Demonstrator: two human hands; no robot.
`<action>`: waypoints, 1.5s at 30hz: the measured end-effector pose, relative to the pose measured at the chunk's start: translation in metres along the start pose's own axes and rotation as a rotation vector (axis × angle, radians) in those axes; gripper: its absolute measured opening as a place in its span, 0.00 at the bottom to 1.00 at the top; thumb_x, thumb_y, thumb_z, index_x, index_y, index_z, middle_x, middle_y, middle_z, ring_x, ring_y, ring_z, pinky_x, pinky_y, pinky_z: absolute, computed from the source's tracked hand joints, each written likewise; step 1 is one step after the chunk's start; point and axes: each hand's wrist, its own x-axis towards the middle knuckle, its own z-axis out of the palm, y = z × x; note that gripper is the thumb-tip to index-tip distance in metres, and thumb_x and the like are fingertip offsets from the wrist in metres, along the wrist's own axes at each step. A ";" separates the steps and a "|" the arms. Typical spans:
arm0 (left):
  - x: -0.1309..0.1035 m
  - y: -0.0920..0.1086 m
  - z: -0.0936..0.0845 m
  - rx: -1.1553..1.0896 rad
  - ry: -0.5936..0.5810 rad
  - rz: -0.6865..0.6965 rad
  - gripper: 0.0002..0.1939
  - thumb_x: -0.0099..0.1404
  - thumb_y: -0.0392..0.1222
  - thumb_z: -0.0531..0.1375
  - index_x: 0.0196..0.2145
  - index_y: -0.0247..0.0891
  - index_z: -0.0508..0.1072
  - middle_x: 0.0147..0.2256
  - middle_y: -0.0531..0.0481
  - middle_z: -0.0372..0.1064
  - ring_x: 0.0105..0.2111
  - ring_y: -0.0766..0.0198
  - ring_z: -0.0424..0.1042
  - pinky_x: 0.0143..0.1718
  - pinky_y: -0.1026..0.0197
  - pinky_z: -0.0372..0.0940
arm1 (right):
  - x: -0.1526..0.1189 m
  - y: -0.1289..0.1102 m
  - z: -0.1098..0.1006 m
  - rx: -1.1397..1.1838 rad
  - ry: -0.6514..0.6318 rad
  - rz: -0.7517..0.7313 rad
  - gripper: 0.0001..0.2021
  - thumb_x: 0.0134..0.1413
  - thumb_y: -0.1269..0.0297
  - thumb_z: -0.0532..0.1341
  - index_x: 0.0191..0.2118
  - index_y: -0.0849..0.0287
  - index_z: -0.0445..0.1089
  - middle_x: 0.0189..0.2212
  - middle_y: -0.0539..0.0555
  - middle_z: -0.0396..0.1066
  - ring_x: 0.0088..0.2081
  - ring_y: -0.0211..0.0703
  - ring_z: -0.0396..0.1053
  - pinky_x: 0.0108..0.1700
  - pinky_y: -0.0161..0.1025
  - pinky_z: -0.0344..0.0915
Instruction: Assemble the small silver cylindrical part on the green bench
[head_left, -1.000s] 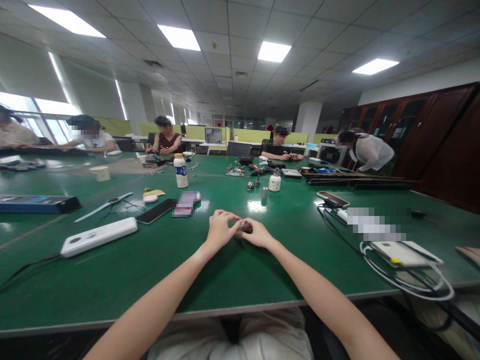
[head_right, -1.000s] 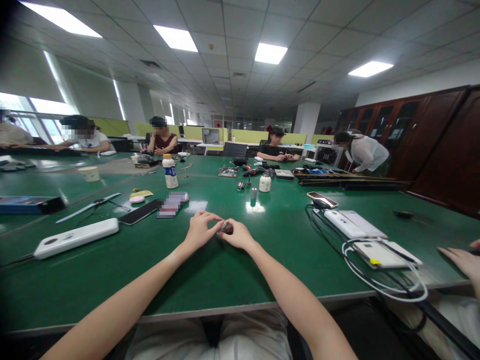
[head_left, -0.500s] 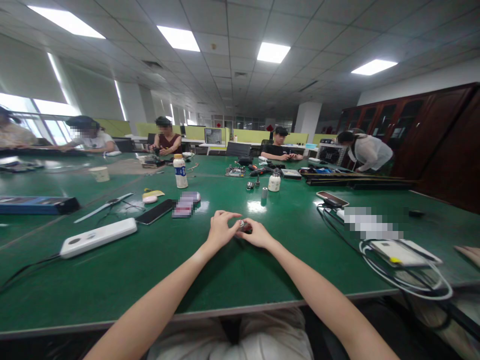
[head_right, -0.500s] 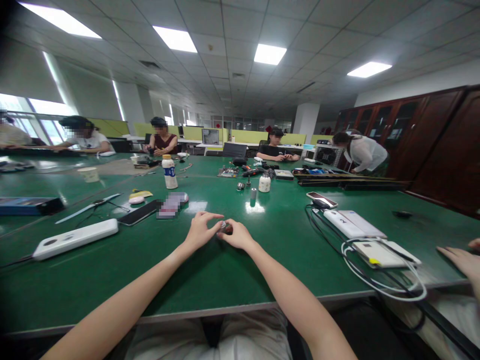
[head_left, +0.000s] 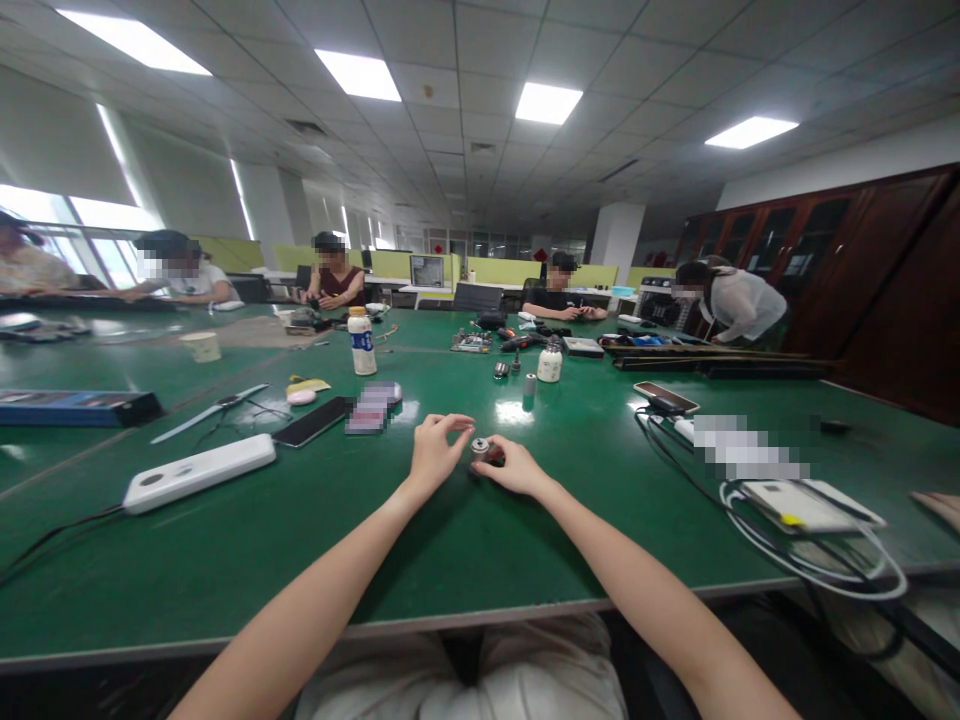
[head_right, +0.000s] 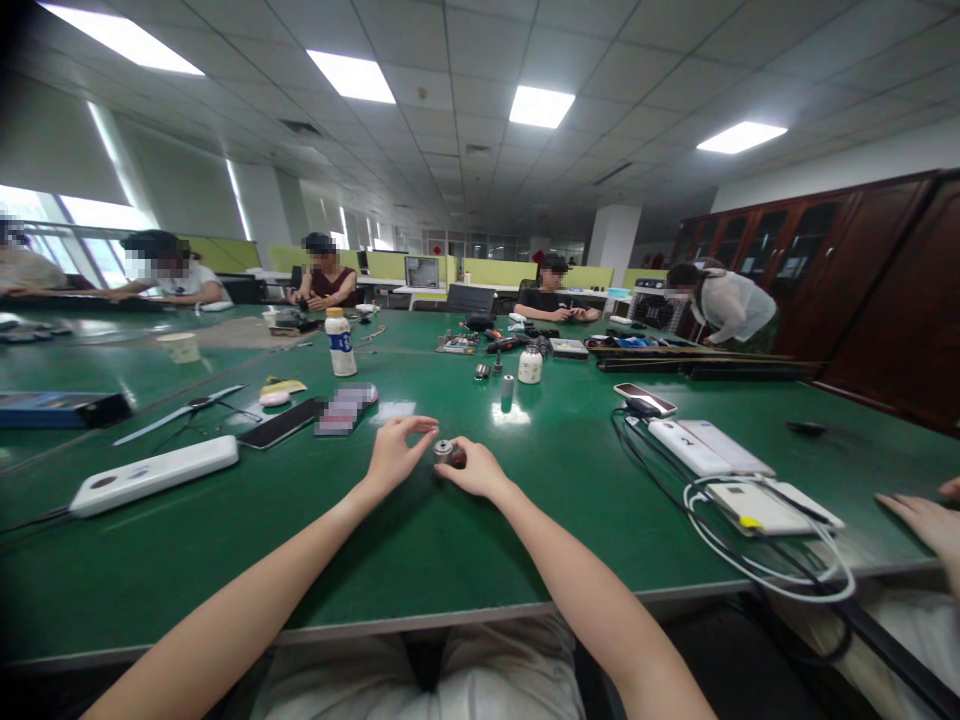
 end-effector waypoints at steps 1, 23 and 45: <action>0.001 -0.006 0.000 0.042 -0.018 -0.027 0.08 0.63 0.40 0.62 0.40 0.44 0.78 0.35 0.51 0.81 0.42 0.55 0.73 0.49 0.51 0.63 | 0.000 0.001 0.000 0.006 0.000 -0.003 0.18 0.49 0.60 0.69 0.46 0.56 0.71 0.39 0.54 0.77 0.42 0.47 0.75 0.47 0.43 0.69; -0.007 0.023 0.000 0.018 -0.049 0.054 0.09 0.62 0.39 0.62 0.42 0.44 0.78 0.35 0.51 0.80 0.44 0.54 0.70 0.49 0.50 0.62 | 0.001 0.002 0.000 -0.014 -0.005 -0.020 0.17 0.50 0.61 0.69 0.45 0.57 0.70 0.36 0.53 0.76 0.39 0.45 0.74 0.45 0.42 0.69; -0.009 0.021 0.001 0.027 -0.090 0.016 0.10 0.62 0.41 0.62 0.42 0.45 0.77 0.36 0.52 0.80 0.45 0.54 0.70 0.50 0.49 0.59 | 0.001 0.001 0.000 -0.052 -0.004 -0.031 0.18 0.51 0.59 0.68 0.47 0.57 0.70 0.36 0.54 0.76 0.39 0.46 0.74 0.45 0.43 0.68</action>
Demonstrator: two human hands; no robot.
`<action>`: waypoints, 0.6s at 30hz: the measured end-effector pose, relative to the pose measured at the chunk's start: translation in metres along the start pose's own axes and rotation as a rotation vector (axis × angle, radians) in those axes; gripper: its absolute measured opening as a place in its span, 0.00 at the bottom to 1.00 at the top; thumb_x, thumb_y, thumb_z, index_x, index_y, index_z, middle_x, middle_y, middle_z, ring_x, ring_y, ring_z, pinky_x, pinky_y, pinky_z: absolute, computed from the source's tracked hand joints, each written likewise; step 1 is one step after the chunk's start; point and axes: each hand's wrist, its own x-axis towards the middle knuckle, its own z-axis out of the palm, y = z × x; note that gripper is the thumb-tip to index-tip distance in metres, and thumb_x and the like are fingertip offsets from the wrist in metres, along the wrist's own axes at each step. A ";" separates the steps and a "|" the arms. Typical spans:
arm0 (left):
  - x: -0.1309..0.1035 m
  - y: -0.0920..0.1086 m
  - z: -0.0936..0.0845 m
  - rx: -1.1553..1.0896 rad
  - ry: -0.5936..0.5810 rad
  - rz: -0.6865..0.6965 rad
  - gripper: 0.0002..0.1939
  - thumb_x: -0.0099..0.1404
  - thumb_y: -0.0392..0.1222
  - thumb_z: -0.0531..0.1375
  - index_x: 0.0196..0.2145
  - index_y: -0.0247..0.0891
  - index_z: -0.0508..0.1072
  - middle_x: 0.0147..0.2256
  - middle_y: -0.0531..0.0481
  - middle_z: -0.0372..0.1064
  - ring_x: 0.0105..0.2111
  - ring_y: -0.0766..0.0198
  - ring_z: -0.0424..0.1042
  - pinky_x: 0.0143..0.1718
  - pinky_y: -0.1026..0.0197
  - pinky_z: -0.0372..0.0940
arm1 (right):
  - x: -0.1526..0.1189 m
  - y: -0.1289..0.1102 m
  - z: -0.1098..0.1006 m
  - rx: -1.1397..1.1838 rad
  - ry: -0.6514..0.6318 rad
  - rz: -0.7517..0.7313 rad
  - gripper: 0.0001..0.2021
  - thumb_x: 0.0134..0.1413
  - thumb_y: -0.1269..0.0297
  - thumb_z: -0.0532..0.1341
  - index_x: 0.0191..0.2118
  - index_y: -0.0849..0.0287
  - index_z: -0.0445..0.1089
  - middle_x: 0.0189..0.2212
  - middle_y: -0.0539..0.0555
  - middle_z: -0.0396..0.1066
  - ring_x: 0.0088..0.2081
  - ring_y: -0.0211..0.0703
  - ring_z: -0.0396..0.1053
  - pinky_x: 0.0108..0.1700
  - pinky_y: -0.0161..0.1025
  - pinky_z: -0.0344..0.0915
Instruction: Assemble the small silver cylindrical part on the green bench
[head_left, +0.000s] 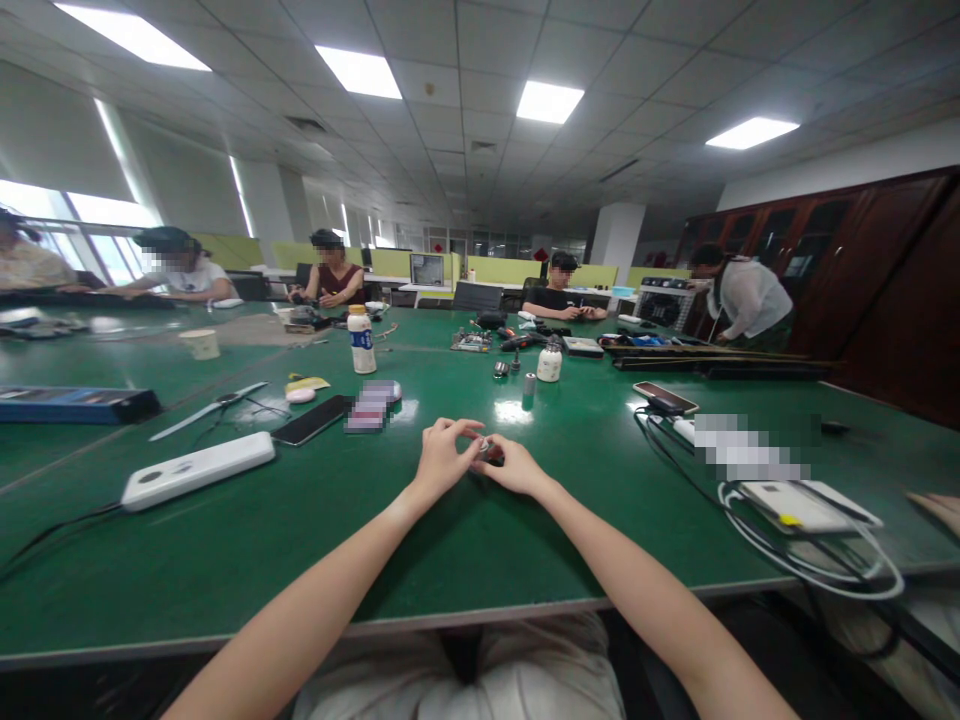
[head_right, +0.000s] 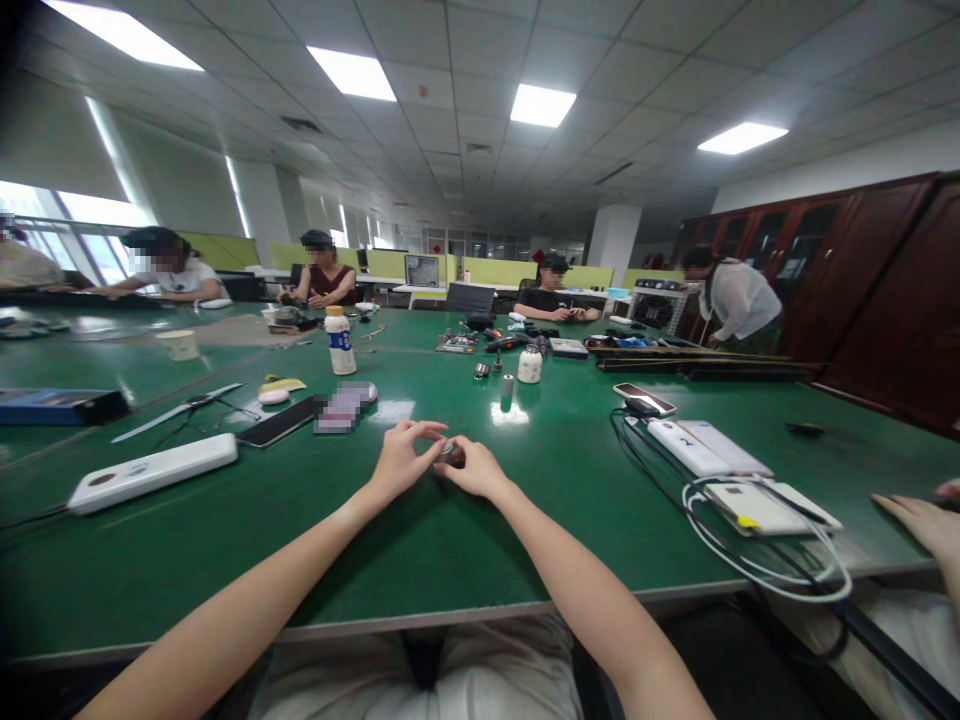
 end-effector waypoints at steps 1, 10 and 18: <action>0.000 0.000 0.000 -0.027 -0.014 0.003 0.11 0.62 0.39 0.61 0.43 0.45 0.77 0.36 0.51 0.80 0.45 0.54 0.71 0.50 0.49 0.60 | 0.000 0.000 0.000 -0.006 0.003 0.001 0.18 0.51 0.59 0.68 0.47 0.57 0.70 0.36 0.54 0.76 0.39 0.46 0.74 0.45 0.43 0.68; 0.000 0.002 0.000 -0.002 -0.008 -0.017 0.11 0.62 0.40 0.62 0.43 0.45 0.76 0.38 0.52 0.80 0.45 0.53 0.71 0.50 0.48 0.58 | -0.001 -0.001 -0.001 -0.036 0.006 -0.022 0.18 0.51 0.60 0.68 0.48 0.57 0.70 0.35 0.53 0.76 0.38 0.45 0.73 0.43 0.41 0.68; -0.002 0.005 -0.001 0.009 -0.002 0.003 0.11 0.62 0.38 0.61 0.43 0.45 0.76 0.37 0.52 0.80 0.44 0.54 0.71 0.50 0.49 0.57 | -0.002 -0.003 -0.003 -0.065 0.020 -0.035 0.18 0.50 0.59 0.69 0.46 0.57 0.70 0.33 0.52 0.75 0.37 0.45 0.73 0.41 0.40 0.67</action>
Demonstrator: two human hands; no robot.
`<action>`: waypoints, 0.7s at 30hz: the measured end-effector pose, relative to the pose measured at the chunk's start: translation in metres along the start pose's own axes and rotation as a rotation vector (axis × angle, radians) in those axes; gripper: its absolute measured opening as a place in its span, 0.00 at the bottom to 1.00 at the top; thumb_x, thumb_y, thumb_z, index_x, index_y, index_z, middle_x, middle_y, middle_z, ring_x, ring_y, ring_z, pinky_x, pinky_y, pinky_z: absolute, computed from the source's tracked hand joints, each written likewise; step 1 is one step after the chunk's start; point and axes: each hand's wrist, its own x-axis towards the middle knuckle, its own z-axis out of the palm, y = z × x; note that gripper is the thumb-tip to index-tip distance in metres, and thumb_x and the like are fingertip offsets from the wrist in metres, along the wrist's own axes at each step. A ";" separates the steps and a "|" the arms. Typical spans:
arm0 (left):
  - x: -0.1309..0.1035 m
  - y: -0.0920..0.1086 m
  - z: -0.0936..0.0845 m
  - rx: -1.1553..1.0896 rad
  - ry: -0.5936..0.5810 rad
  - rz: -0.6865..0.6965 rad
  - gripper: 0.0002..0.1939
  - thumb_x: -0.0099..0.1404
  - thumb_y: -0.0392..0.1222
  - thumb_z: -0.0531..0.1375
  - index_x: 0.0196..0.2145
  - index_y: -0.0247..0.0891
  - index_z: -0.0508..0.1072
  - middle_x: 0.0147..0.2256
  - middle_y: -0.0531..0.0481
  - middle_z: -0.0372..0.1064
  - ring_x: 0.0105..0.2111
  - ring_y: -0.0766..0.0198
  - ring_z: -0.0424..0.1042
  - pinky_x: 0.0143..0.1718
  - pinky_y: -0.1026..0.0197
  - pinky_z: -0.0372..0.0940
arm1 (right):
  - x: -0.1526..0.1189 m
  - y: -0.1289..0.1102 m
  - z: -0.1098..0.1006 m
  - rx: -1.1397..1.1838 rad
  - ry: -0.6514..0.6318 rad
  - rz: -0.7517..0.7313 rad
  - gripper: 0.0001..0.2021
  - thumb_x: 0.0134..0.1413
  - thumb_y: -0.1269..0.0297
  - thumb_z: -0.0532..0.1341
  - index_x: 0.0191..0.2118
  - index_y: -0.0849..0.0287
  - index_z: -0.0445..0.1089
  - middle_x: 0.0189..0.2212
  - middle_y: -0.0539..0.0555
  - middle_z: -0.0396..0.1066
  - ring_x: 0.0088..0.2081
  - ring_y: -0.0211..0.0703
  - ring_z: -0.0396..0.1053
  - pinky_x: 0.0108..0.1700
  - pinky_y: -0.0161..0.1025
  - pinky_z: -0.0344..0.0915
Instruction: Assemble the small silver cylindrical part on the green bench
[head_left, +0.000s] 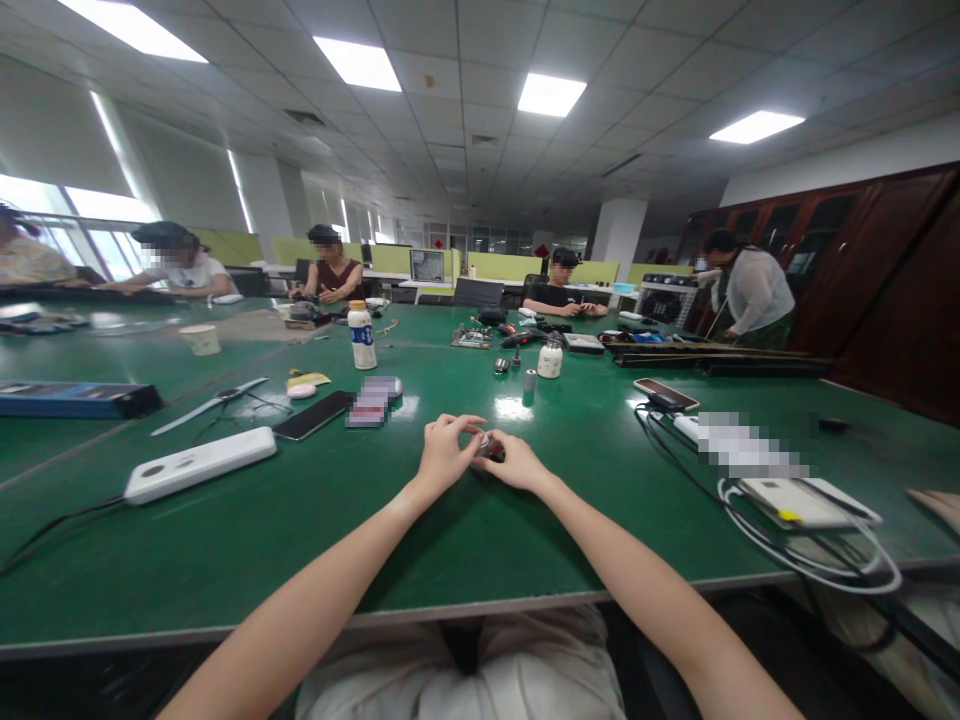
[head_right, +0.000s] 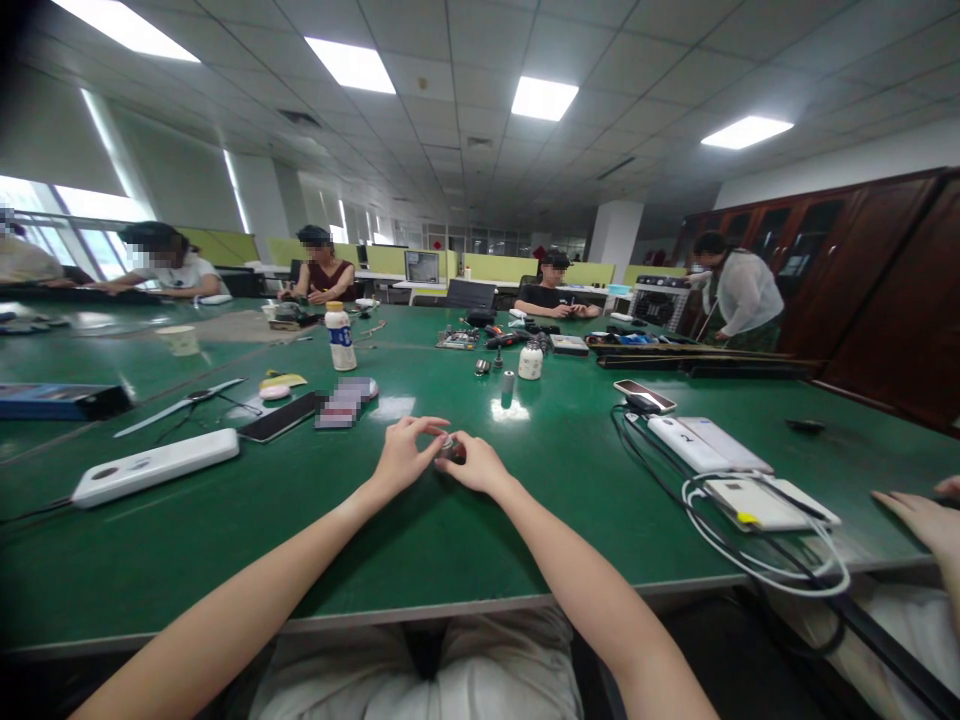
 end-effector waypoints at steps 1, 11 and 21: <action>0.000 0.000 0.001 -0.002 0.005 0.000 0.11 0.62 0.38 0.61 0.43 0.45 0.76 0.37 0.52 0.80 0.44 0.54 0.71 0.50 0.49 0.57 | 0.000 -0.001 0.000 -0.005 -0.001 -0.003 0.18 0.50 0.59 0.69 0.46 0.57 0.70 0.34 0.52 0.76 0.37 0.45 0.73 0.42 0.41 0.67; 0.011 -0.014 -0.003 -0.074 -0.051 0.082 0.08 0.61 0.37 0.61 0.39 0.42 0.76 0.34 0.51 0.79 0.41 0.55 0.72 0.45 0.54 0.62 | 0.001 0.000 0.006 0.004 0.030 0.004 0.17 0.51 0.55 0.68 0.46 0.57 0.71 0.35 0.53 0.77 0.37 0.45 0.75 0.40 0.39 0.67; 0.007 -0.075 -0.033 -0.154 -0.008 0.076 0.08 0.62 0.44 0.59 0.37 0.40 0.76 0.36 0.48 0.79 0.40 0.56 0.74 0.44 0.54 0.66 | 0.031 -0.032 0.056 -0.188 0.101 -0.052 0.17 0.54 0.55 0.66 0.45 0.57 0.68 0.35 0.52 0.74 0.40 0.46 0.70 0.41 0.39 0.63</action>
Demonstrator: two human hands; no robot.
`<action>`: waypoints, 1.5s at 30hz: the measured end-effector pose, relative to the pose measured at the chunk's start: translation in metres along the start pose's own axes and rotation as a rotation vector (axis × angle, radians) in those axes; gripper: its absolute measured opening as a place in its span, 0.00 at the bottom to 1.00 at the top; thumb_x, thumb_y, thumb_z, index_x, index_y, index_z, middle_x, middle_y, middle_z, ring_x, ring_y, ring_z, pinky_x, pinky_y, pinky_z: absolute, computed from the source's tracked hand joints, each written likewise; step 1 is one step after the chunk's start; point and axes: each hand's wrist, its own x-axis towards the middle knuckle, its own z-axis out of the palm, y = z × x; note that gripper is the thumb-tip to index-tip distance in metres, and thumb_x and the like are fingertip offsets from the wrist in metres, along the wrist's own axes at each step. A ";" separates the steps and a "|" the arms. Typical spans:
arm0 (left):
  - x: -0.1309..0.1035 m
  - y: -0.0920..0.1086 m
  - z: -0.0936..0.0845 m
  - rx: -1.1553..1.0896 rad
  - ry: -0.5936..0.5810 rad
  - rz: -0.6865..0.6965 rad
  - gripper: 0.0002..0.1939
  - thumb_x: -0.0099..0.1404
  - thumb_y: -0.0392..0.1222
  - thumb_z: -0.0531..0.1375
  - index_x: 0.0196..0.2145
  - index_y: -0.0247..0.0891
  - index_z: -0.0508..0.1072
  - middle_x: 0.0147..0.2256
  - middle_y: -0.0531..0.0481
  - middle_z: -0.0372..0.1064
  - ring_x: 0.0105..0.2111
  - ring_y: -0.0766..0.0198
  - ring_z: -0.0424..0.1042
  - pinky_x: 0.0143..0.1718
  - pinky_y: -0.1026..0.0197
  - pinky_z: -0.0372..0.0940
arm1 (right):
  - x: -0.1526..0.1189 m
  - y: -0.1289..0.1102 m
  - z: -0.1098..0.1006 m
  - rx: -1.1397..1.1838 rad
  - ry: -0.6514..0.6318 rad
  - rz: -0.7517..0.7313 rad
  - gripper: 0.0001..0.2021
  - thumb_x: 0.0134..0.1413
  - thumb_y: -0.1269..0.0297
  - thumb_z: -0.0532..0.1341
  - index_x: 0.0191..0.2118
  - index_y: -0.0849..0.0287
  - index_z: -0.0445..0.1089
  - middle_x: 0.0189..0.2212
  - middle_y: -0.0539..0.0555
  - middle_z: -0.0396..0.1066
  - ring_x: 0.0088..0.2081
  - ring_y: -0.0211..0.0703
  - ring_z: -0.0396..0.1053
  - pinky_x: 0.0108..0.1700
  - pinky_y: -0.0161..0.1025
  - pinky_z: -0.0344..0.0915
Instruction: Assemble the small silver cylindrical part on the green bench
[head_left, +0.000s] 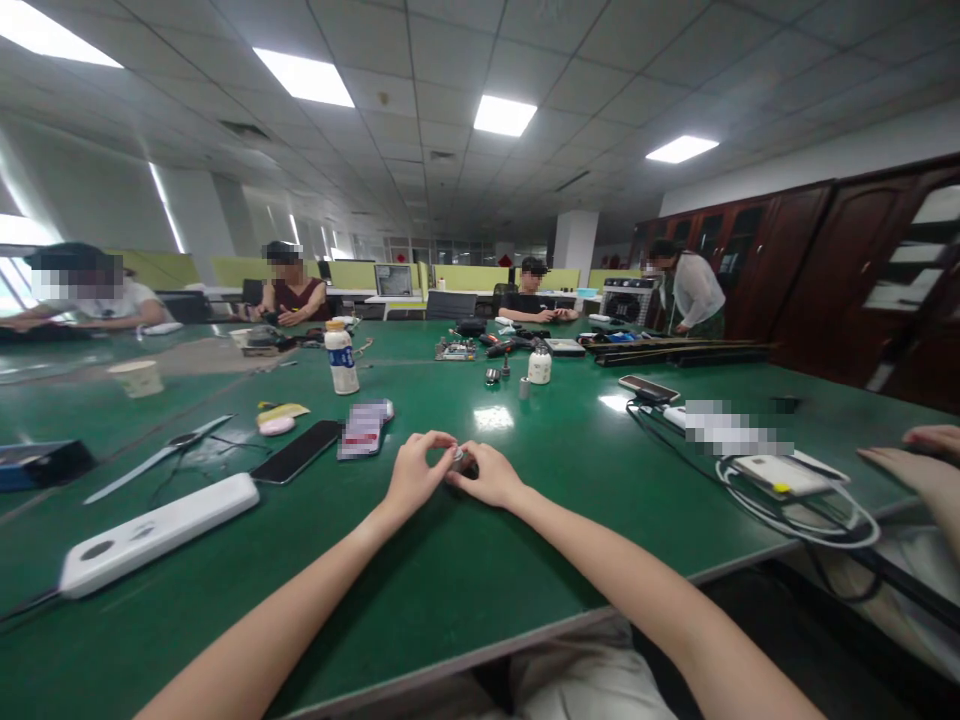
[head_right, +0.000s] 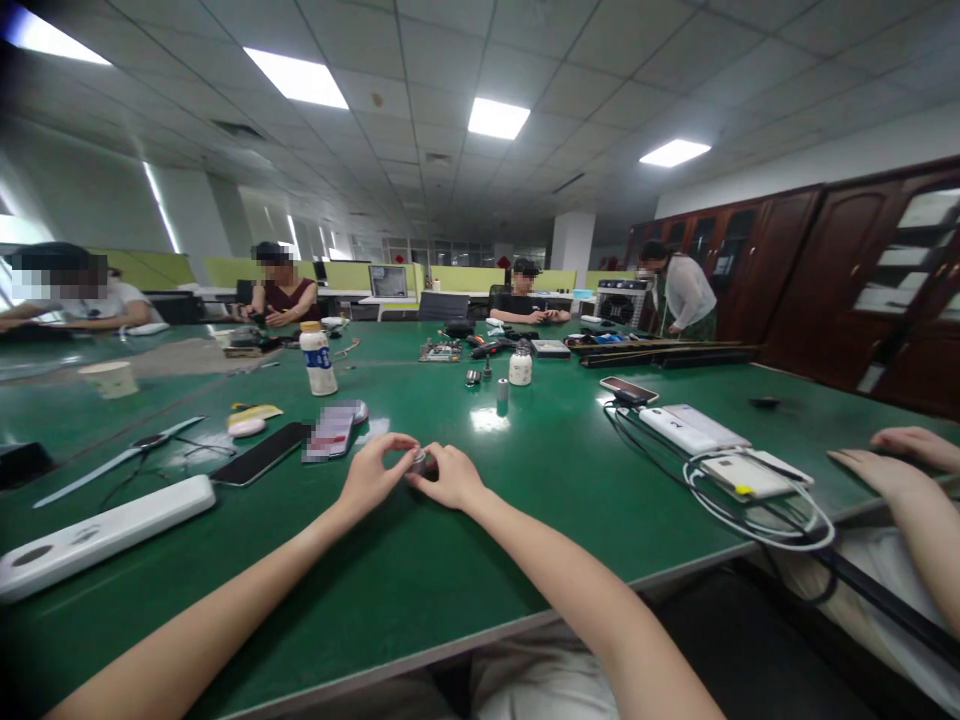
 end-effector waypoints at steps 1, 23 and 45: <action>-0.001 -0.005 -0.002 -0.017 0.028 -0.030 0.09 0.62 0.44 0.59 0.36 0.40 0.76 0.36 0.48 0.79 0.39 0.56 0.74 0.45 0.54 0.66 | 0.003 -0.004 0.005 -0.051 0.003 -0.004 0.17 0.56 0.54 0.65 0.46 0.58 0.68 0.35 0.54 0.73 0.40 0.46 0.70 0.42 0.40 0.63; -0.011 0.008 -0.005 -0.049 -0.083 -0.096 0.14 0.60 0.51 0.60 0.35 0.44 0.83 0.32 0.50 0.80 0.36 0.55 0.76 0.41 0.56 0.66 | -0.008 0.000 -0.002 -0.002 -0.062 -0.008 0.16 0.56 0.51 0.65 0.42 0.58 0.74 0.33 0.53 0.73 0.36 0.43 0.67 0.38 0.38 0.60; -0.013 0.019 -0.010 -0.116 -0.135 -0.064 0.15 0.63 0.50 0.58 0.35 0.42 0.83 0.32 0.49 0.81 0.33 0.57 0.77 0.37 0.59 0.67 | -0.012 0.004 -0.002 0.065 -0.080 -0.002 0.19 0.57 0.53 0.64 0.49 0.58 0.73 0.40 0.56 0.76 0.40 0.48 0.71 0.43 0.41 0.65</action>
